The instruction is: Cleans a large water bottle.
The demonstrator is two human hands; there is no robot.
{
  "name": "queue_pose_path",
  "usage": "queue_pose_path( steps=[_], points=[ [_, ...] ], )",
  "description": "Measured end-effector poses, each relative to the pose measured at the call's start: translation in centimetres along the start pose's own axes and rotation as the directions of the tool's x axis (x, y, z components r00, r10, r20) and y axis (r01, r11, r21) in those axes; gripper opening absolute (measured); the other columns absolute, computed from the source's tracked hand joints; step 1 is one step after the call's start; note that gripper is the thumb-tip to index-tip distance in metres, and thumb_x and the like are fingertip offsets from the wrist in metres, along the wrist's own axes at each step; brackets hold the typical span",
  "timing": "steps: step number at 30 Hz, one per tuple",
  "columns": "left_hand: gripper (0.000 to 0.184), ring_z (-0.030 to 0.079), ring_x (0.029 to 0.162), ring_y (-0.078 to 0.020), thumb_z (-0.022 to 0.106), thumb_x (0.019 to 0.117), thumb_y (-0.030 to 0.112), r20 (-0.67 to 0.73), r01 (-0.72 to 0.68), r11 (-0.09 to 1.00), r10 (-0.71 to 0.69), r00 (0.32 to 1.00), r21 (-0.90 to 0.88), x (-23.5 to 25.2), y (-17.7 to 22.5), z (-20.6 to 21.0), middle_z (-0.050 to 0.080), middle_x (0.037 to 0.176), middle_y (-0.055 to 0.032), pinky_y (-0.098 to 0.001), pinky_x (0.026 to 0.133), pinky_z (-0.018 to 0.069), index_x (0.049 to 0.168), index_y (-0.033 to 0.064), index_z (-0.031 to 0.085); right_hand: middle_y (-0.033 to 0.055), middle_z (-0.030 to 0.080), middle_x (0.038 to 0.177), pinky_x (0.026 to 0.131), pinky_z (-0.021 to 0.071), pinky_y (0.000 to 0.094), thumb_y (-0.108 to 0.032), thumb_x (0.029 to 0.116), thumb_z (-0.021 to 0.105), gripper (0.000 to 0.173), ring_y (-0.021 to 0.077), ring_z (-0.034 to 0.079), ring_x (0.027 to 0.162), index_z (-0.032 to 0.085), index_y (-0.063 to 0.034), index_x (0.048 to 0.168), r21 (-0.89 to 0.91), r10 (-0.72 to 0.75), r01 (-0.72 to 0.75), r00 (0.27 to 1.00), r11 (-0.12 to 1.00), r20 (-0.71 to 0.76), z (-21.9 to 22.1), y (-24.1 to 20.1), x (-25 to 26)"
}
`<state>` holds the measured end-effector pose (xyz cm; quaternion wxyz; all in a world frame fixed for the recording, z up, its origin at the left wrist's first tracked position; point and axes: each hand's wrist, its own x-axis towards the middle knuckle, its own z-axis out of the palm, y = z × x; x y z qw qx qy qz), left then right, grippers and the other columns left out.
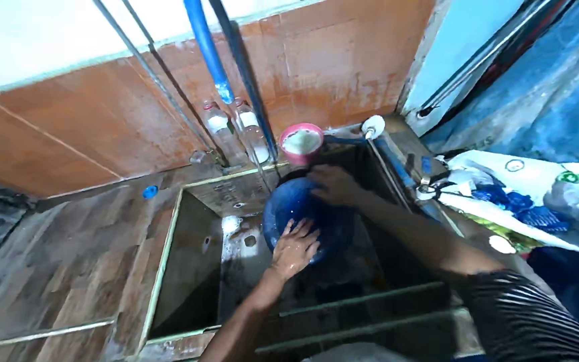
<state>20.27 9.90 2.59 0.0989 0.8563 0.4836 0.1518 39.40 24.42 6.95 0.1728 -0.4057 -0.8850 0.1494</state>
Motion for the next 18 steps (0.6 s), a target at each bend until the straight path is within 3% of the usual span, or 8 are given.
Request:
queue_pose_path(
  steps=[3, 4, 6, 8, 10, 12, 15, 18],
  points=[
    [0.033, 0.058, 0.133, -0.0354, 0.051, 0.1014, 0.022, -0.126, -0.087, 0.993, 0.097, 0.987, 0.083, 0.1, -0.7, 0.7, 0.066, 0.138, -0.0108, -0.066, 0.113, 0.035, 0.123, 0.0142, 0.075, 0.0169, 0.055, 0.15, 0.122, 0.0258, 0.0587, -0.049, 0.1021, 0.056, 0.054, 0.0368, 0.042, 0.147, 0.061, -0.0152, 0.143, 0.092, -0.224, 0.216, 0.971, 0.972, 0.087, 5.3, -4.4, 5.2],
    [0.033, 0.055, 0.136, -0.0382, 0.053, 0.099, 0.021, -0.165, -0.034, 0.995, 0.05, 0.985, 0.098, -0.3, -1.2, 0.5, 0.064, 0.14, -0.0134, -0.0694, 0.113, 0.0315, 0.123, 0.0132, 0.075, 0.0168, 0.055, 0.15, 0.123, 0.0214, 0.0586, -0.053, 0.104, 0.051, 0.056, 0.0366, 0.04, 0.147, 0.06, -0.0154, 0.144, 0.11, -0.191, 0.174, 0.966, 0.979, 0.176, 5.9, -5.3, 6.5],
    [0.044, 0.044, 0.142, -0.0463, 0.059, 0.096, 0.021, -0.213, 0.197, 0.977, -0.177, 0.961, 0.08, -1.1, -2.7, -1.1, 0.052, 0.15, -0.0232, -0.0751, 0.114, 0.0223, 0.135, 0.0027, 0.065, 0.0203, 0.062, 0.137, 0.119, 0.0268, 0.0576, -0.055, 0.1049, 0.048, 0.058, 0.0383, 0.05, 0.136, 0.066, -0.0086, 0.134, 0.118, -0.056, 0.03, 0.973, 0.993, 0.225, 5.9, -6.3, 8.6],
    [0.064, 0.035, 0.146, -0.0499, 0.064, 0.0979, 0.032, -0.192, 0.473, 0.88, -0.457, 0.868, 0.044, -1.2, -4.4, -3.3, 0.035, 0.159, -0.03, -0.0757, 0.114, 0.0207, 0.15, -0.0025, 0.047, 0.0253, 0.057, 0.142, 0.117, 0.0296, 0.0595, -0.053, 0.1062, 0.045, 0.061, 0.0418, 0.049, 0.137, 0.063, -0.0028, 0.137, 0.091, 0.14, -0.167, 0.957, 0.982, 0.252, 4.9, -6.8, 10.0],
    [0.074, 0.038, 0.145, -0.0464, 0.062, 0.1008, 0.041, -0.089, 0.674, 0.738, -0.669, 0.738, 0.034, -0.8, -6.1, -5.8, 0.038, 0.158, -0.0281, -0.072, 0.116, 0.0223, 0.157, 0.001, 0.036, 0.0281, 0.052, 0.147, 0.113, 0.0337, 0.0627, -0.056, 0.1074, 0.039, 0.068, 0.0446, 0.048, 0.138, 0.057, 0.0004, 0.142, 0.038, 0.3, -0.326, 0.906, 0.945, 0.3, 4.1, -6.7, 10.5],
    [0.069, 0.039, 0.145, -0.0464, 0.056, 0.1043, 0.041, -0.021, 0.744, 0.667, -0.744, 0.668, 0.048, 0.2, -7.6, -7.3, 0.044, 0.155, -0.0257, -0.0726, 0.116, 0.021, 0.16, 0.0075, 0.033, 0.0283, 0.06, 0.137, 0.106, 0.0424, 0.0638, -0.06, 0.1071, 0.033, 0.075, 0.044, 0.055, 0.131, 0.063, 0.0038, 0.132, 0.029, 0.381, -0.419, 0.851, 0.908, 0.362, 2.8, -6.3, 9.5],
    [0.067, 0.022, 0.152, -0.0496, 0.048, 0.1063, 0.047, -0.011, 0.742, 0.671, -0.742, 0.671, -0.004, 2.9, -9.2, -7.3, 0.031, 0.163, -0.0249, -0.0785, 0.114, 0.0101, 0.161, 0.0105, 0.033, 0.0304, 0.062, 0.13, 0.103, 0.0437, 0.063, -0.057, 0.1086, 0.032, 0.075, 0.0441, 0.059, 0.125, 0.063, 0.0093, 0.125, 0.072, 0.392, -0.502, 0.749, 0.862, 0.535, -0.2, -5.3, 5.9],
    [0.069, 0.011, 0.154, -0.0495, 0.047, 0.1049, 0.053, -0.041, 0.736, 0.67, -0.742, 0.669, -0.096, 6.6, -9.0, -6.1, 0.023, 0.166, -0.0264, -0.0754, 0.117, 0.0035, 0.153, 0.0038, 0.045, 0.0294, 0.062, 0.134, 0.106, 0.0406, 0.0669, -0.048, 0.1106, 0.035, 0.065, 0.0458, 0.056, 0.13, 0.066, 0.0083, 0.124, -0.034, 0.477, -0.521, 0.75, 0.853, 0.458, -2.8, -0.5, 3.1]
  ],
)
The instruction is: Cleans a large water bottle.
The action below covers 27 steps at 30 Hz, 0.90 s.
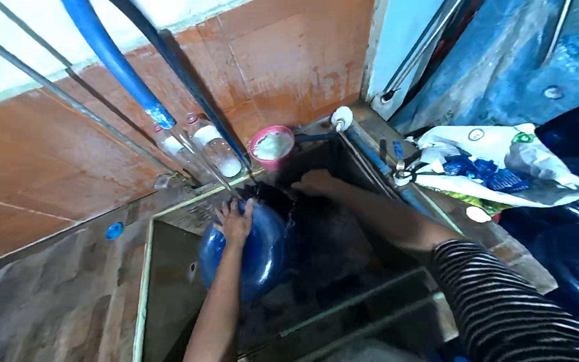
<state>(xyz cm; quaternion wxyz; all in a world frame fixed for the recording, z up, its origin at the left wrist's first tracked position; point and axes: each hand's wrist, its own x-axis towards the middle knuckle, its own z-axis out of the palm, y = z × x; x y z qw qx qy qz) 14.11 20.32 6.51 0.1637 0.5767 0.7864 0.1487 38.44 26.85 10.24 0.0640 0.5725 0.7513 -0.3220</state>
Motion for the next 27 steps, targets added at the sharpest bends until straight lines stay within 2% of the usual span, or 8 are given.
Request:
queue_pose_path(
  steps=[6, 10, 12, 13, 16, 20, 23, 27],
  points=[
    [0.109, 0.009, 0.154, -0.0514, 0.068, 0.0885, 0.065, -0.034, 0.271, 0.958, -0.275, 0.961, -0.097, 0.2, 2.6, 1.8, 0.008, 0.165, -0.0341, -0.0691, 0.119, 0.015, 0.159, -0.0047, 0.023, 0.0333, 0.059, 0.135, 0.103, 0.0406, 0.0721, -0.028, 0.1083, 0.051, 0.042, 0.0525, 0.055, 0.128, 0.062, 0.0047, 0.132, 0.109, 0.284, -0.263, 0.88, 0.959, -0.381, -5.8, 14.7, -2.0],
    [0.106, 0.009, 0.155, -0.0485, 0.071, 0.0842, 0.062, 0.004, -0.231, 0.971, 0.232, 0.973, -0.057, -5.9, 2.2, 4.3, 0.013, 0.167, -0.0298, -0.0662, 0.123, 0.0042, 0.157, -0.0049, 0.032, 0.034, 0.052, 0.143, 0.102, 0.0403, 0.0733, -0.026, 0.1085, 0.05, 0.041, 0.0542, 0.051, 0.131, 0.06, 0.0031, 0.136, 0.074, 0.376, -0.378, 0.843, 0.923, -0.385, -7.0, 19.3, -3.5],
    [0.089, 0.021, 0.153, -0.0473, 0.06, 0.0896, 0.064, -0.089, -0.327, 0.945, 0.325, 0.941, -0.005, -6.9, 0.3, 4.3, 0.025, 0.165, -0.0276, -0.0684, 0.121, 0.0096, 0.15, -0.0009, 0.048, 0.0334, 0.051, 0.144, 0.103, 0.0406, 0.072, -0.024, 0.1077, 0.053, 0.039, 0.0534, 0.05, 0.132, 0.061, 0.0027, 0.135, 0.066, 0.354, -0.357, 0.85, 0.932, -0.392, -6.8, 21.2, -3.4],
    [0.081, 0.025, 0.15, -0.051, 0.059, 0.0934, 0.058, -0.187, -0.253, 0.967, 0.252, 0.949, 0.022, -6.7, -1.0, 4.0, 0.029, 0.161, -0.0316, -0.0715, 0.119, 0.0134, 0.145, -0.0038, 0.052, 0.034, 0.052, 0.143, 0.102, 0.0404, 0.0725, -0.023, 0.1072, 0.054, 0.038, 0.0539, 0.05, 0.132, 0.061, 0.0032, 0.134, 0.072, 0.339, -0.34, 0.851, 0.938, -0.401, -6.5, 21.9, -3.5],
    [0.089, 0.015, 0.152, -0.0546, 0.048, 0.0999, 0.062, -0.272, 0.136, 0.99, -0.123, 0.954, 0.029, -4.5, -2.9, 2.9, 0.02, 0.163, -0.0349, -0.0737, 0.117, 0.009, 0.158, -0.0023, 0.03, 0.0336, 0.049, 0.146, 0.101, 0.0406, 0.0732, -0.025, 0.1074, 0.053, 0.04, 0.0541, 0.049, 0.133, 0.06, 0.0014, 0.137, 0.096, 0.338, -0.331, 0.834, 0.939, -0.435, -6.1, 22.2, -3.8],
    [0.082, 0.022, 0.152, -0.0482, 0.054, 0.0996, 0.054, -0.262, 0.017, 0.993, -0.047, 0.964, -0.119, -2.1, -1.7, 2.1, 0.031, 0.16, -0.032, -0.0704, 0.119, 0.0058, 0.153, -0.0057, 0.038, 0.0322, 0.049, 0.146, 0.101, 0.0424, 0.0723, -0.023, 0.1077, 0.052, 0.039, 0.0535, 0.053, 0.129, 0.06, 0.0029, 0.136, 0.116, 0.285, -0.262, 0.826, 0.958, -0.486, -6.1, 20.8, -3.5],
    [0.094, 0.008, 0.155, -0.0475, 0.068, 0.092, 0.058, -0.072, 0.093, 0.99, -0.101, 0.992, -0.107, -0.1, 1.2, 0.9, 0.021, 0.164, -0.0305, -0.0715, 0.119, 0.0026, 0.153, -0.0059, 0.037, 0.0302, 0.051, 0.146, 0.101, 0.0419, 0.0723, -0.021, 0.1083, 0.05, 0.037, 0.0531, 0.053, 0.128, 0.061, 0.0029, 0.135, 0.094, 0.21, -0.188, 0.85, 0.978, -0.484, -5.9, 19.9, -3.1],
    [0.099, 0.009, 0.157, -0.0402, 0.08, 0.0837, 0.048, 0.035, -0.193, 0.98, 0.195, 0.98, -0.054, -2.3, 3.0, 3.0, 0.014, 0.169, -0.0235, -0.0634, 0.124, 0.0056, 0.156, -0.0013, 0.035, 0.0256, 0.053, 0.148, 0.107, 0.0375, 0.0717, -0.02, 0.1094, 0.048, 0.036, 0.0493, 0.052, 0.134, 0.064, 0.0008, 0.134, 0.04, 0.091, -0.081, 0.906, 0.996, -0.413, -5.6, 22.3, -2.5]
  ],
)
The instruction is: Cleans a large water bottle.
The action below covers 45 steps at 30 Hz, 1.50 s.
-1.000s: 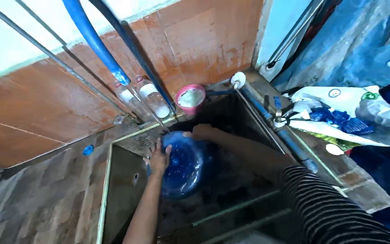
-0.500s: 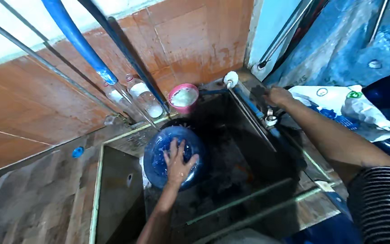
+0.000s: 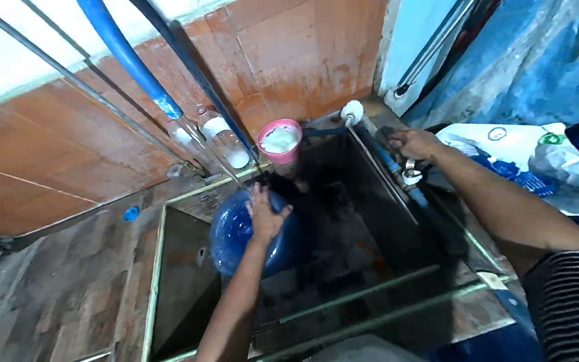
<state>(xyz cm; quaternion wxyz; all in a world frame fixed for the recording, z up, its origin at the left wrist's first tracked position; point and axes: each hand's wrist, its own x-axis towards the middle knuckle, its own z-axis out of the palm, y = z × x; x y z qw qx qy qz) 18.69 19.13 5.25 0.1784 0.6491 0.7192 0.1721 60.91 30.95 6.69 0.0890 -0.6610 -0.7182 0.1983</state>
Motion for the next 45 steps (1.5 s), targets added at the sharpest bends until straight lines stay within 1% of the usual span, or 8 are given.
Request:
queue_pose_path(
  steps=[8, 12, 15, 20, 24, 29, 33, 45],
  points=[
    [0.105, 0.014, 0.156, -0.0429, 0.079, 0.0855, 0.029, 0.163, 0.018, 0.989, -0.042, 0.986, 0.149, -8.8, 0.8, 0.5, 0.002, 0.169, -0.0276, -0.0484, 0.125, 0.0229, 0.164, 0.0033, 0.014, 0.0375, 0.06, 0.129, 0.098, 0.0395, 0.0763, -0.034, 0.109, 0.048, 0.048, 0.056, 0.055, 0.125, 0.065, 0.0076, 0.124, -0.335, 0.478, -0.418, 0.87, 0.844, 0.12, -1.2, 0.6, -5.2],
    [0.094, 0.027, 0.153, -0.0428, 0.082, 0.0792, 0.016, 0.17, -0.318, 0.946, 0.304, 0.937, 0.063, -11.3, -0.9, 1.9, 0.02, 0.166, -0.0281, -0.0549, 0.123, 0.0235, 0.158, -0.0011, 0.033, 0.0317, 0.063, 0.13, 0.104, 0.0419, 0.0701, -0.036, 0.1043, 0.06, 0.046, 0.0507, 0.057, 0.126, 0.068, 0.0039, 0.126, -0.077, -0.065, 0.074, 0.991, 0.994, 0.114, 3.3, -9.9, -4.4],
    [0.065, 0.04, 0.146, -0.0435, 0.069, 0.0921, 0.042, -0.007, -0.438, 0.896, 0.44, 0.898, 0.08, -12.0, -2.5, 2.7, 0.043, 0.157, -0.0235, -0.0699, 0.117, 0.0232, 0.146, 0.0063, 0.056, 0.0221, 0.05, 0.152, 0.118, 0.037, 0.0549, -0.039, 0.1019, 0.063, 0.061, 0.0369, 0.047, 0.142, 0.051, -0.0033, 0.149, 0.25, -0.541, 0.494, 0.822, 0.833, 0.178, 10.4, -21.6, -1.5],
    [0.081, 0.039, 0.144, -0.0415, 0.07, 0.0946, 0.035, -0.313, 0.331, 0.89, -0.426, 0.849, -0.315, -10.9, -12.1, -1.1, 0.038, 0.154, -0.0315, -0.0598, 0.118, 0.0306, 0.151, -0.0099, 0.035, 0.0244, 0.059, 0.14, 0.111, 0.0415, 0.0562, -0.038, 0.104, 0.061, 0.056, 0.0375, 0.056, 0.131, 0.053, -0.002, 0.146, 0.705, -0.549, 0.149, 0.743, 0.693, 0.383, 16.8, -31.8, 2.5],
    [0.058, 0.062, 0.117, -0.0246, 0.056, 0.1049, 0.037, 0.019, 0.56, 0.47, -0.754, 0.656, -0.683, -11.0, -20.1, -3.0, 0.06, 0.135, -0.0215, -0.044, 0.1, 0.0515, 0.149, 0.0007, 0.042, 0.0176, 0.056, 0.148, 0.12, 0.0351, 0.0515, -0.043, 0.1115, 0.038, 0.054, 0.0302, 0.051, 0.141, 0.055, -0.0061, 0.147, 0.798, -0.562, 0.067, 0.745, 0.599, 0.359, 24.9, -32.0, 2.5],
    [0.051, 0.062, 0.108, -0.0056, 0.034, 0.1097, 0.042, 0.302, 0.681, 0.372, -0.691, 0.657, -0.631, -13.0, -23.5, -4.4, 0.061, 0.128, -0.0048, -0.0297, 0.091, 0.055, 0.148, 0.0084, 0.04, 0.0246, 0.05, 0.151, 0.12, 0.0338, 0.0541, -0.039, 0.1081, 0.051, 0.055, 0.0387, 0.046, 0.143, 0.053, -0.0002, 0.147, 0.716, -0.192, -0.168, 0.899, 0.678, 0.393, 36.3, -24.2, 3.3],
    [0.06, 0.06, 0.113, -0.0039, 0.028, 0.1079, 0.051, 0.365, 0.703, 0.352, -0.663, 0.653, -0.618, -14.3, -25.0, -3.8, 0.058, 0.133, -0.003, -0.0285, 0.095, 0.0539, 0.152, 0.0105, 0.034, 0.0222, 0.038, 0.161, 0.121, 0.0307, 0.0527, -0.046, 0.1112, 0.036, 0.062, 0.0338, 0.036, 0.15, 0.039, -0.0041, 0.156, 0.699, 0.049, -0.552, 0.799, 0.454, 0.6, 37.7, -19.7, 1.1],
    [0.024, 0.067, 0.085, 0.0078, 0.035, 0.1078, 0.026, -0.198, 0.151, 0.634, -0.445, 0.873, -0.759, -18.2, -8.8, -23.1, 0.071, 0.094, 0.0177, -0.0139, 0.074, 0.0585, 0.118, 0.0199, 0.057, 0.0179, 0.062, 0.13, 0.092, 0.054, 0.0395, -0.047, 0.1123, 0.022, 0.062, 0.0234, 0.064, 0.111, 0.049, -0.001, 0.144, 0.864, -0.088, -0.5, 0.859, 0.058, 0.504, 23.4, -19.0, -7.0]
  ],
)
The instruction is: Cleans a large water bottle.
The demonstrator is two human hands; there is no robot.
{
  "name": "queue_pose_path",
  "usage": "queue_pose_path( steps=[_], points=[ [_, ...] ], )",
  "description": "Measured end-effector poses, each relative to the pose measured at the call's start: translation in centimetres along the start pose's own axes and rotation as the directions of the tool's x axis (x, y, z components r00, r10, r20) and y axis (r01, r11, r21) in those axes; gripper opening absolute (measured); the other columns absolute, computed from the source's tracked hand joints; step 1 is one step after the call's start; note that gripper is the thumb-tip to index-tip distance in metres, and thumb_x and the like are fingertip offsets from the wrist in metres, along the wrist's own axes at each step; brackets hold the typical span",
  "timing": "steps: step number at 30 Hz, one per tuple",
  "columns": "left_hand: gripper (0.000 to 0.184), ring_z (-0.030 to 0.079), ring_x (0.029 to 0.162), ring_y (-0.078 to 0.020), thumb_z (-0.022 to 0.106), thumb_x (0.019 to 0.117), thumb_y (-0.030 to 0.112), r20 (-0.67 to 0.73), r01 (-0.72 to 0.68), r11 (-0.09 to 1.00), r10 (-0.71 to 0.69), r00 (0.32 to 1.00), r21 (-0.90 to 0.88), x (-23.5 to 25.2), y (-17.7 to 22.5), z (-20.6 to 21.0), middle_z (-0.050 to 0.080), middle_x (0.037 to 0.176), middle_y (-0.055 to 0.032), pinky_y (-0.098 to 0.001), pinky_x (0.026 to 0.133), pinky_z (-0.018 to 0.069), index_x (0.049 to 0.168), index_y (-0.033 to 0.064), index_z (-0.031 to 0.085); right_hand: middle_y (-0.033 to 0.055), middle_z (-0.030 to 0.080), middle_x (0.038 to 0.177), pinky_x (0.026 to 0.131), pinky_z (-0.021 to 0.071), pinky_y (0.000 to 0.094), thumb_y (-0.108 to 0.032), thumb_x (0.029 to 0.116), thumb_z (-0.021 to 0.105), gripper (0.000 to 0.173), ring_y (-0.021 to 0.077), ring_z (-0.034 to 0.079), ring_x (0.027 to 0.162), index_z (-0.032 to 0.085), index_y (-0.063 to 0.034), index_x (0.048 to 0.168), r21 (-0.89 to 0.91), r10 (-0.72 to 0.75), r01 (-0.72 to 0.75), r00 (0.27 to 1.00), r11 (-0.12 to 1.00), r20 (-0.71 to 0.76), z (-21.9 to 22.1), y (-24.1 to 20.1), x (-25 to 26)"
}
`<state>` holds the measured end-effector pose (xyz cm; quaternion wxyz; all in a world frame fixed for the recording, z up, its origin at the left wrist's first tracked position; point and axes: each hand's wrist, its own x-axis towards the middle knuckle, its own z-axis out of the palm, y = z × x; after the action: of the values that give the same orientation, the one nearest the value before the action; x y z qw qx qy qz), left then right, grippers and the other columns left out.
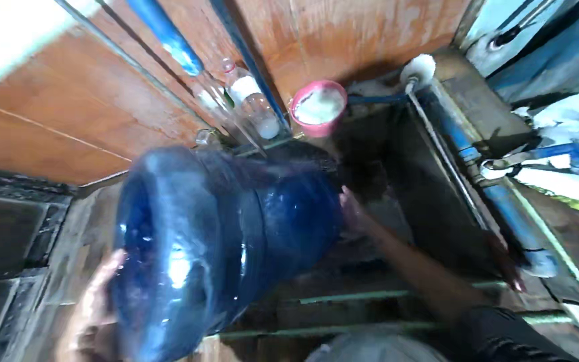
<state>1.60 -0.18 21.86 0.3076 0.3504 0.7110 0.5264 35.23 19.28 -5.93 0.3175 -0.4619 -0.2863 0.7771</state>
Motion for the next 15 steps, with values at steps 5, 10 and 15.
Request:
queue_pose_path(
  steps=[5, 10, 15],
  points=[
    [0.029, 0.064, 0.074, 0.009, 0.032, 0.1089, 0.034, -0.007, -0.059, 0.972, 0.062, 0.998, 0.227, -3.7, 8.2, 2.2, 0.068, 0.084, 0.0187, -0.0128, 0.064, 0.0553, 0.11, 0.0275, 0.06, 0.0181, 0.063, 0.122, 0.094, 0.0488, 0.0213, 0.001, 0.1066, 0.041, 0.032, 0.0095, 0.06, 0.107, 0.05, 0.0117, 0.135, -0.174, -0.175, 0.162, 0.983, 0.971, -0.06, 1.5, 4.8, -5.1],
    [0.039, 0.065, 0.066, 0.0045, 0.024, 0.1097, 0.04, 0.139, -0.04, 0.96, 0.001, 0.99, 0.277, -5.8, 13.1, 4.8, 0.069, 0.08, 0.0138, -0.0147, 0.054, 0.0543, 0.104, 0.027, 0.061, 0.0193, 0.059, 0.131, 0.101, 0.0475, 0.0227, 0.004, 0.1049, 0.045, 0.035, 0.0112, 0.058, 0.117, 0.046, 0.0107, 0.14, -0.133, -0.216, 0.217, 0.976, 0.967, 0.021, 0.7, 5.5, -9.5],
    [0.04, 0.064, 0.078, 0.0014, 0.023, 0.1109, 0.045, 0.136, -0.095, 0.931, 0.05, 0.989, 0.352, -7.6, 15.4, 8.4, 0.066, 0.089, 0.0121, -0.0202, 0.068, 0.0563, 0.113, 0.0263, 0.058, 0.0242, 0.053, 0.14, 0.106, 0.045, 0.0268, -0.002, 0.1098, 0.036, 0.037, 0.0183, 0.055, 0.125, 0.041, 0.0118, 0.144, -0.001, -0.236, 0.237, 0.967, 0.972, -0.101, -0.6, 4.8, -11.2]
  ],
)
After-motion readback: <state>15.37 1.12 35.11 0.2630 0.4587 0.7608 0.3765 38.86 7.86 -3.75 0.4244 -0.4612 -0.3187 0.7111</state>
